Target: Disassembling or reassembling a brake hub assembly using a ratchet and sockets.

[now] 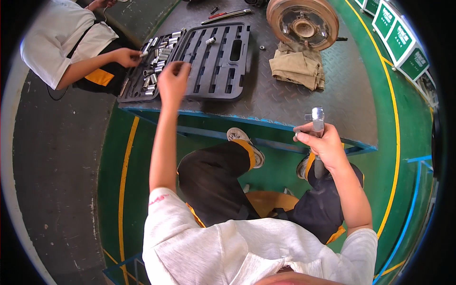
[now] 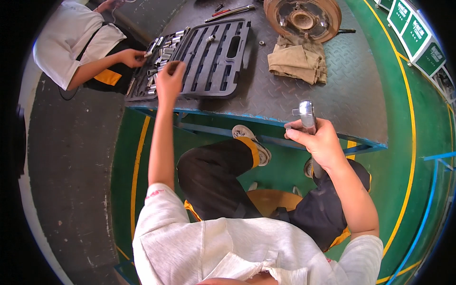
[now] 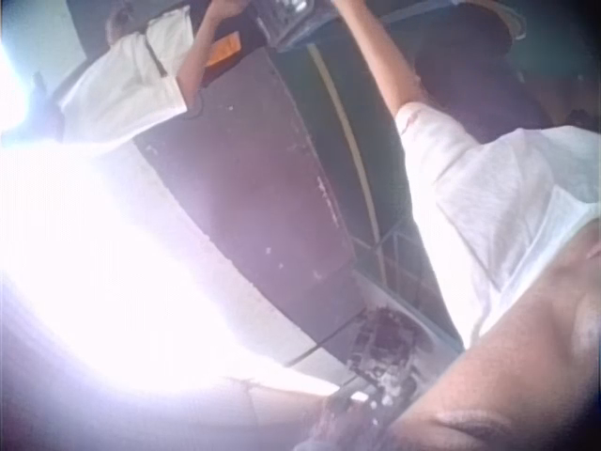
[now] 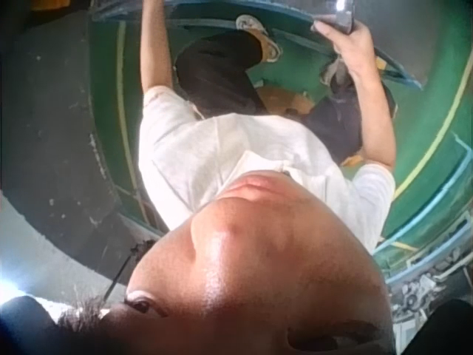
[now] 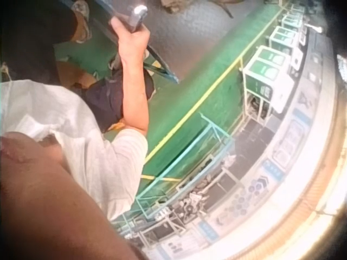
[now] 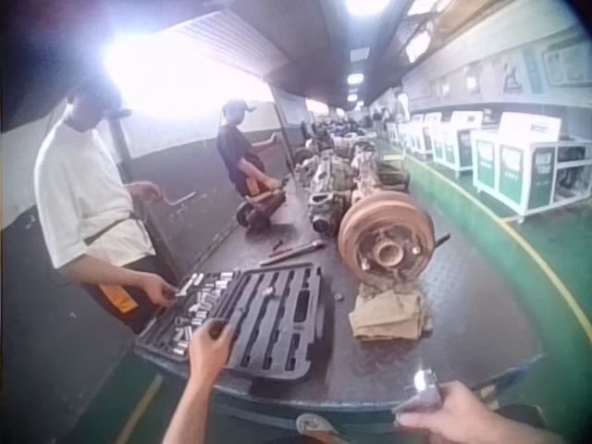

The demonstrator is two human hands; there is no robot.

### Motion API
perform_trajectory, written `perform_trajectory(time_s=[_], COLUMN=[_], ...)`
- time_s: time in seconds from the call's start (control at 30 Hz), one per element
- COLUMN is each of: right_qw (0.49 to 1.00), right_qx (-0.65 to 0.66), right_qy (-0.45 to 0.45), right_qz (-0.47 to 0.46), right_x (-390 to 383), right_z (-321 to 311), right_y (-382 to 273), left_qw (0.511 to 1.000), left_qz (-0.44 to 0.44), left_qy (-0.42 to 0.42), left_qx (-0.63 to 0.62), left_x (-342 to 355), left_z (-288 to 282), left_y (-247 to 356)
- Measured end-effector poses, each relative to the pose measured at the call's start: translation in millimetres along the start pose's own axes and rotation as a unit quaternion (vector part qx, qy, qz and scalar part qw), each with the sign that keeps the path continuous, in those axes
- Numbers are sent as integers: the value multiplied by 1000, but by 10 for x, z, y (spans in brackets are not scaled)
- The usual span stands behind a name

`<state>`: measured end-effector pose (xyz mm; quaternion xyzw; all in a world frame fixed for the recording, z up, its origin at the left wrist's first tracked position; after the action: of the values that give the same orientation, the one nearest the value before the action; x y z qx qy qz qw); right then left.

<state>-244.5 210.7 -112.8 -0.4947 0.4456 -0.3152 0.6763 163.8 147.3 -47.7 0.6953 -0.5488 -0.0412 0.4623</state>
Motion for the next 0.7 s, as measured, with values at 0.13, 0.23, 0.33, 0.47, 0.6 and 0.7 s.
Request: perform_trajectory(time_s=[0.13,0.23,0.33,0.47,0.6,0.7], right_qw=[1000,1000,1000,999,999,999], right_qx=[17,1,-10,-20,-21,-24], right_qy=[15,22,21,18,19,21], right_qz=[7,4,5,-27,-30,-33], right_x=[1,6,7,-2,-23,-49], right_z=[-112,-149,-153,-164,-223,-281], right_y=[33,50,70,32,21,-11], left_qw=[946,893,883,883,917,948], left_qz=[1,-78,-90,-127,-116,-94], left_qy=[33,-35,-49,-3,60,85], left_qx=[324,442,457,451,377,292], left_x=[963,1237,1305,1280,1198,1144], left_z=[-194,-96,-38,-124,-231,-350], left_y=[-1025,-1521,-1566,-1562,-1617,-1446])
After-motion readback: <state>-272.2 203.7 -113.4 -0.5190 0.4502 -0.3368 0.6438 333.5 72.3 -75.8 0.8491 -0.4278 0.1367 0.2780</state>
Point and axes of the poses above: each hand's wrist, its own x-axis towards the middle knuckle, its own z-axis out of the palm, y = z × x, the point moved 8 cm from there along x, towards the middle knuckle
